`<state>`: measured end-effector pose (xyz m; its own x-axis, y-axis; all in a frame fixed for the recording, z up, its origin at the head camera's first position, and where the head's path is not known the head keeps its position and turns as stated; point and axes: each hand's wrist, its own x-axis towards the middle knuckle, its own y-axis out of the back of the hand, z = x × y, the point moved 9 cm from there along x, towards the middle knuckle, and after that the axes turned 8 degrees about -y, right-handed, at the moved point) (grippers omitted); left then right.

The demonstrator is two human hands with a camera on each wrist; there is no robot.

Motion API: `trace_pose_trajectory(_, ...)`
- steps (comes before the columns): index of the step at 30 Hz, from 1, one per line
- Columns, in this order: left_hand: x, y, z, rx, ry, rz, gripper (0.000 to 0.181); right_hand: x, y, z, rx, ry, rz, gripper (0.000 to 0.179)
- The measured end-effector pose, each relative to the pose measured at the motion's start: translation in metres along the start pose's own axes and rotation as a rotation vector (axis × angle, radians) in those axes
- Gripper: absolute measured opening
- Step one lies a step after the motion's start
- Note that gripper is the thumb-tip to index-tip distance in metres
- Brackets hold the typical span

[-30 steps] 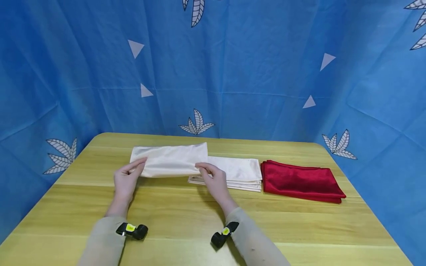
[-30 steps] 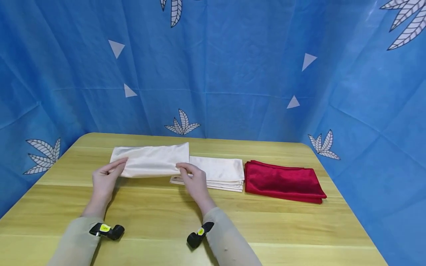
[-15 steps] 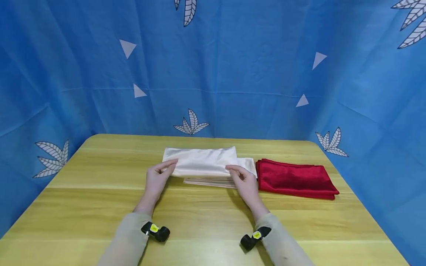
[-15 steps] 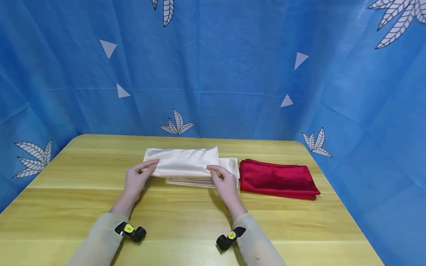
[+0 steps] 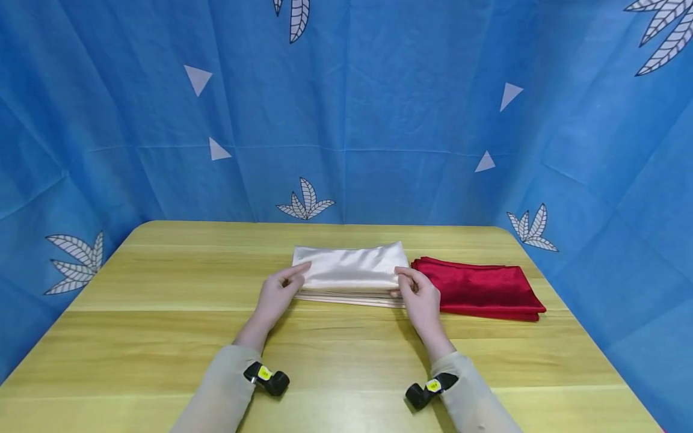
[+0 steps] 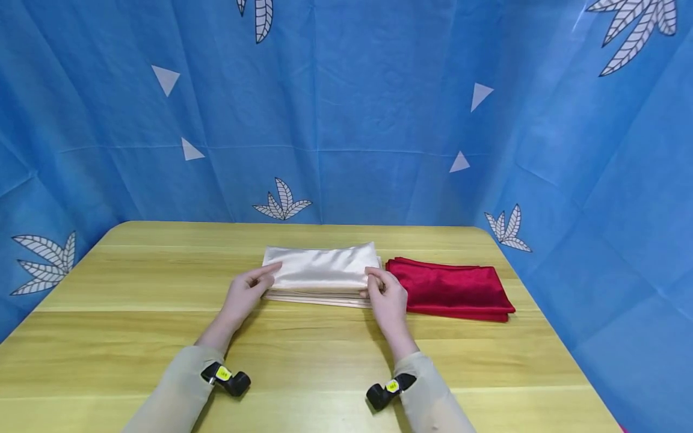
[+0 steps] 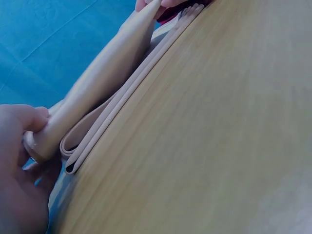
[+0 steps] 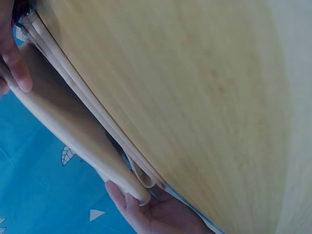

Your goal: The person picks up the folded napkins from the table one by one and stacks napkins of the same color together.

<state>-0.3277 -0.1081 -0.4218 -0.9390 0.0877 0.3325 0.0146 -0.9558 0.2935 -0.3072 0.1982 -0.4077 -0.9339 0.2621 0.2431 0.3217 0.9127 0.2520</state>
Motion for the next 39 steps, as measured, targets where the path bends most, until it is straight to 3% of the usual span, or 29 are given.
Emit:
trace_pose_trajectory(9, 0.003, -0.005, -0.001, 0.119, -0.027, -0.067, 0.042, 0.000, 0.004, -0.003, 0.013, 0.034, 0.037, 0.025)
trace_pose_trajectory(11, 0.004, -0.007, -0.001, 0.127, -0.041, -0.083, 0.044, 0.000, 0.006, -0.003, -0.031, 0.042, 0.058, 0.025)
trace_pose_trajectory(17, 0.006, -0.009, 0.001, 0.146, -0.075, -0.095, 0.046, 0.002, 0.007, 0.002, -0.063, -0.013, 0.066, 0.028)
trace_pose_trajectory(25, 0.005, -0.004, -0.001, 0.128, -0.047, -0.034, 0.047, 0.004, 0.006, 0.010, -0.128, -0.048, 0.047, 0.032)
trace_pose_trajectory(30, 0.002, 0.000, -0.008, 0.100, -0.025, 0.001, 0.049, 0.002, 0.007, 0.012, -0.076, -0.046, 0.027, 0.029)
trace_pose_trajectory(33, -0.001, 0.004, -0.012, 0.038, -0.007, 0.031, 0.050, 0.000, 0.007, 0.013, -0.017, -0.058, -0.012, 0.029)
trace_pose_trajectory(39, -0.013, 0.015, -0.019, -0.025, 0.069, 0.080, 0.041, -0.007, 0.015, 0.010, 0.048, -0.069, -0.078, 0.024)
